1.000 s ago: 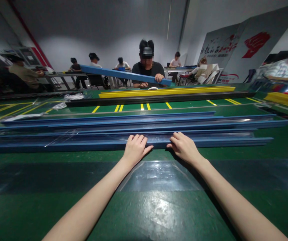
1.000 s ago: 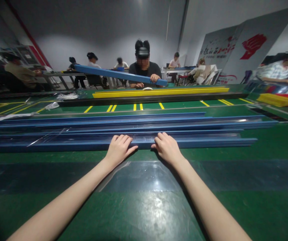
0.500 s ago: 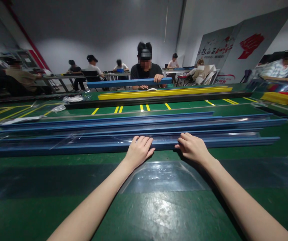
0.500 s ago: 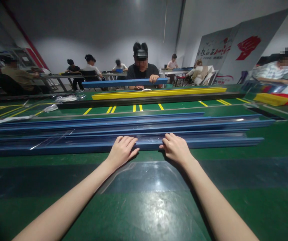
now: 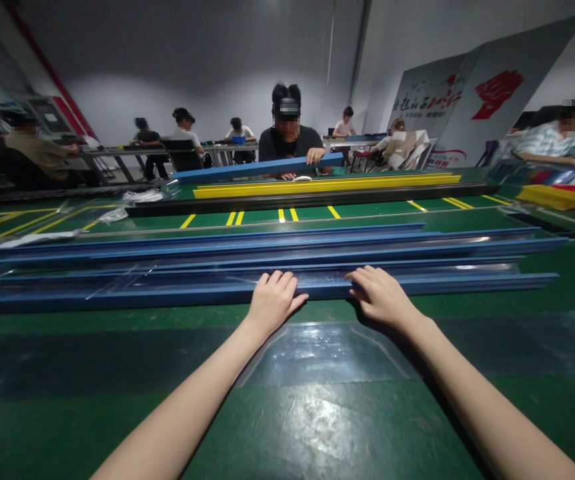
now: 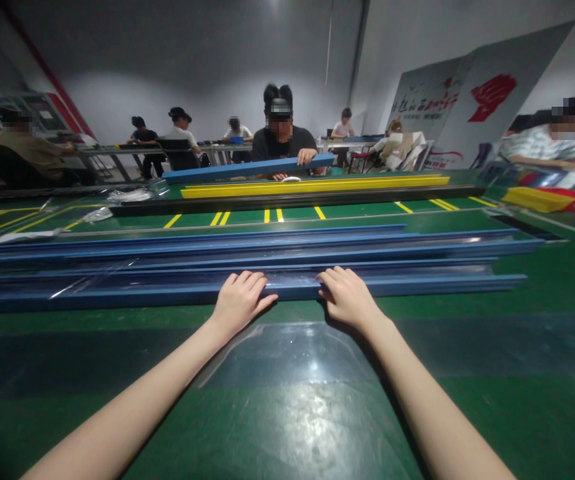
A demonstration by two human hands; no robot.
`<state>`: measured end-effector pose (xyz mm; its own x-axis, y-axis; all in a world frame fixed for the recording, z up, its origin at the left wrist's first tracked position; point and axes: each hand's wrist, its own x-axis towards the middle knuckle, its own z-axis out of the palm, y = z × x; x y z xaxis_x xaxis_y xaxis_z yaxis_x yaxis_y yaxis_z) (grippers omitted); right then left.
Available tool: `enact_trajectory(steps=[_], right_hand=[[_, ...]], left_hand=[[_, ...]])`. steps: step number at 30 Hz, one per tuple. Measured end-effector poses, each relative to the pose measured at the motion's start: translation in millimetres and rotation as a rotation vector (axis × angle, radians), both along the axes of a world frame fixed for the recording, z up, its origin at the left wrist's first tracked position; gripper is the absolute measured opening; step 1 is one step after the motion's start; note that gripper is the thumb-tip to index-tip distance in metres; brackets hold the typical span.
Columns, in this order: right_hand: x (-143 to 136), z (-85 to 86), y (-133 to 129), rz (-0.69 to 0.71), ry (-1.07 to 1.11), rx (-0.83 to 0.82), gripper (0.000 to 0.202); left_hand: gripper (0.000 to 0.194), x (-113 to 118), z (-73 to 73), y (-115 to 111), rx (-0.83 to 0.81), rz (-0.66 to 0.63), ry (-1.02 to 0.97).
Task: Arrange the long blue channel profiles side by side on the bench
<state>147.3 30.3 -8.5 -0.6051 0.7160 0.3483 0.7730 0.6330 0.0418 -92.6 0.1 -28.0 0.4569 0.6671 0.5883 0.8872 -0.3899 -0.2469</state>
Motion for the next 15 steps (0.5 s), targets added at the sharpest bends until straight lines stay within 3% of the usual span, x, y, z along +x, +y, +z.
enact_trajectory(steps=[4, 15], right_hand=[[-14, 1.7, -1, 0.107, 0.074, -0.093, 0.037], [-21, 2.4, 4, 0.161, 0.057, -0.083, 0.022]], left_hand=[[0.030, -1, -1.3, 1, 0.010, -0.016, -0.008], [0.031, -1, -3.2, 2, 0.009, -0.019, -0.023]])
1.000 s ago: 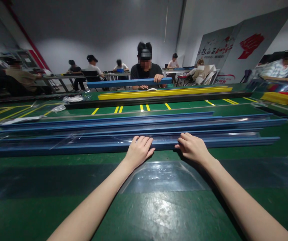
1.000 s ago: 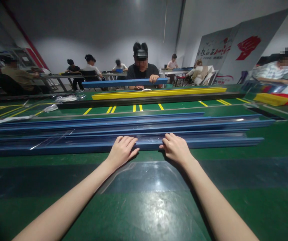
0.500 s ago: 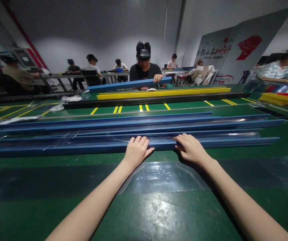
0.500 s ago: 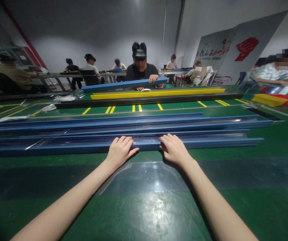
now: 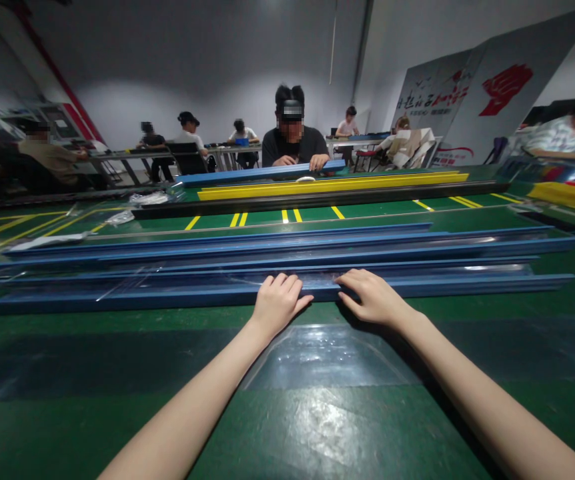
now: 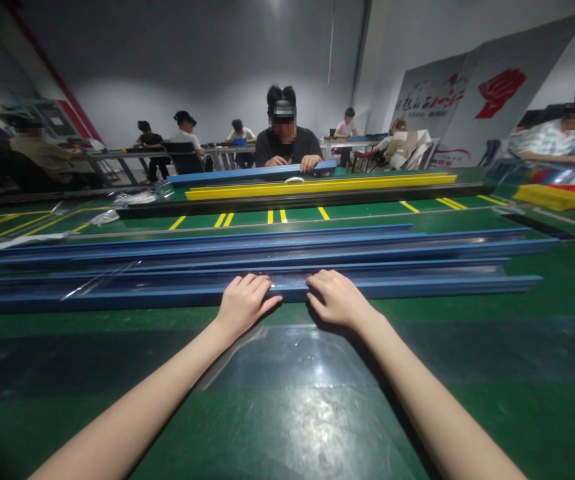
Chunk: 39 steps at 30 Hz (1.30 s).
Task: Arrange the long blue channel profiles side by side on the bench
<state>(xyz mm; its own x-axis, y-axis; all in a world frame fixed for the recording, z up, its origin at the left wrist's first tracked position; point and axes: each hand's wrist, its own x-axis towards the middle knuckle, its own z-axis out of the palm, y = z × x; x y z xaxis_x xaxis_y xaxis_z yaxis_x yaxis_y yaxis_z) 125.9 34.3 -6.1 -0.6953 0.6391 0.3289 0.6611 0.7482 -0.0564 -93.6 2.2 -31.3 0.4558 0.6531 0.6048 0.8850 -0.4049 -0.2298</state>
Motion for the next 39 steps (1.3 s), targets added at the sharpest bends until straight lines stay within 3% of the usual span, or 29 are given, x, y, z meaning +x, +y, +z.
enact_trajectory(steps=[6, 16, 39], right_hand=[[2, -2.2, 2, 0.053, -0.009, 0.007, 0.023], [2, -15.9, 0, -0.004, 0.074, 0.101, 0.023], [-2, -12.4, -4, -0.088, 0.055, 0.066, 0.027]], left_hand=[[0.033, 0, 0.3, 0, -0.011, 0.003, -0.011], [0.032, -1, 0.3, -1, -0.009, 0.009, -0.017], [0.033, 0, 2.7, -2, -0.048, 0.030, -0.010]])
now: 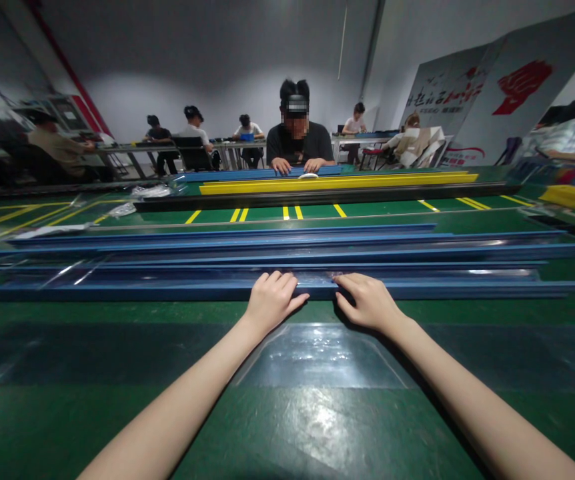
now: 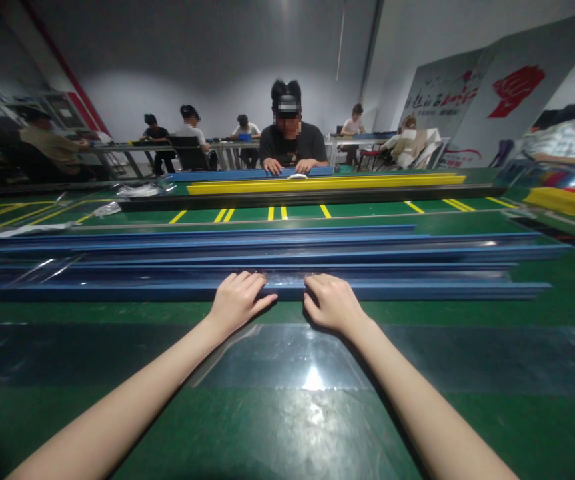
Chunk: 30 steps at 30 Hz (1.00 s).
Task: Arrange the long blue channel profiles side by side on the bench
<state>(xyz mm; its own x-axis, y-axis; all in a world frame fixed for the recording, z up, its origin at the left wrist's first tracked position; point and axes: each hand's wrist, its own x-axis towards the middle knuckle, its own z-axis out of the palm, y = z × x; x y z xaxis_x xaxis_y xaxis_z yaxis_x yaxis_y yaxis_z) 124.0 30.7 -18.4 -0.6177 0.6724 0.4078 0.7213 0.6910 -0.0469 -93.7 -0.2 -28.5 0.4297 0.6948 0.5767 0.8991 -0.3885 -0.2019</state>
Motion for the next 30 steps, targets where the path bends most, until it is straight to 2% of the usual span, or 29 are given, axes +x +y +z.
enact_trajectory(steps=[30], right_hand=[[-2.7, 1.4, -2.8, -0.056, -0.039, -0.004, 0.026]], left_hand=[[0.033, 1.5, 1.1, -0.5, -0.001, 0.017, 0.007]])
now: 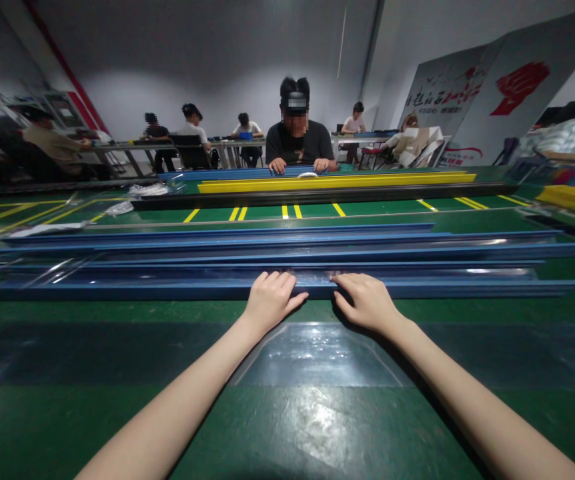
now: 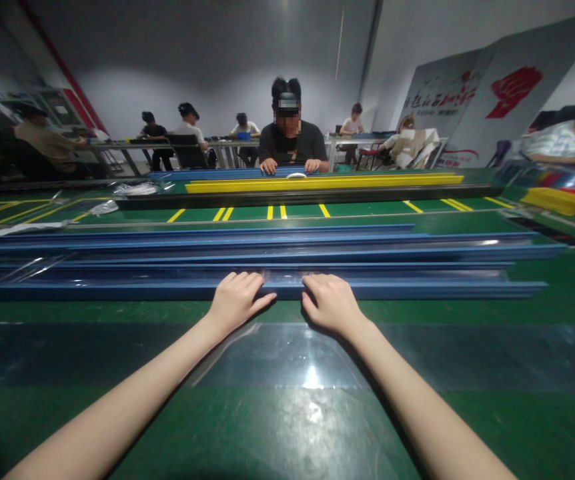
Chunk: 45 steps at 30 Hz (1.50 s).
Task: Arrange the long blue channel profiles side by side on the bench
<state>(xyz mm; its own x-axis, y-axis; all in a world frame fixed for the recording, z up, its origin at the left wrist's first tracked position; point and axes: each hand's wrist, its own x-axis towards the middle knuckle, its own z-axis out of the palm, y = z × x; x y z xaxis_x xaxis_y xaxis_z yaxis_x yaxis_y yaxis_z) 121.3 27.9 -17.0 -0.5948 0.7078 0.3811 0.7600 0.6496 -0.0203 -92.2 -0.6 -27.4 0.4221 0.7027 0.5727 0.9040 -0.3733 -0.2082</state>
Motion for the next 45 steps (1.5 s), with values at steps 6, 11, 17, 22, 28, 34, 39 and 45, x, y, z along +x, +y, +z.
enact_trajectory(steps=[6, 11, 17, 22, 28, 34, 39, 45], right_hand=[[-1.1, 0.7, -0.8, -0.024, -0.011, -0.006, 0.024], [0.7, -0.5, 0.1, -0.017, 0.000, -0.004, 0.025], [2.0, -2.8, 2.4, -0.024, 0.026, -0.008, 0.027], [1.3, -3.3, 2.6, -0.031, 0.018, -0.004, 0.028], [0.3, -3.5, 1.0, -0.036, 0.009, 0.026, 0.026], [-1.1, -4.1, 0.9, -0.035, 0.014, 0.027, 0.027], [-1.1, -2.6, -0.1, -0.045, -0.006, 0.017, 0.027], [0.9, -1.9, 0.1, -0.014, -0.033, 0.017, 0.028]], left_hand=[[0.034, -0.3, -0.3, 0.7, 0.007, 0.000, -0.005], [0.034, -0.2, -0.4, 0.7, 0.010, -0.002, -0.003], [0.033, -0.6, -0.6, 0.8, 0.002, -0.001, -0.012], [0.033, -0.4, -0.5, 1.0, -0.017, -0.004, -0.018], [0.034, -0.2, -0.4, 1.1, -0.018, 0.012, -0.009], [0.034, -0.1, -0.9, 1.3, -0.011, 0.010, -0.011], [0.035, -0.7, -3.2, 1.6, 0.004, 0.007, -0.023], [0.037, -0.7, -4.1, 2.2, -0.005, 0.017, -0.014]])
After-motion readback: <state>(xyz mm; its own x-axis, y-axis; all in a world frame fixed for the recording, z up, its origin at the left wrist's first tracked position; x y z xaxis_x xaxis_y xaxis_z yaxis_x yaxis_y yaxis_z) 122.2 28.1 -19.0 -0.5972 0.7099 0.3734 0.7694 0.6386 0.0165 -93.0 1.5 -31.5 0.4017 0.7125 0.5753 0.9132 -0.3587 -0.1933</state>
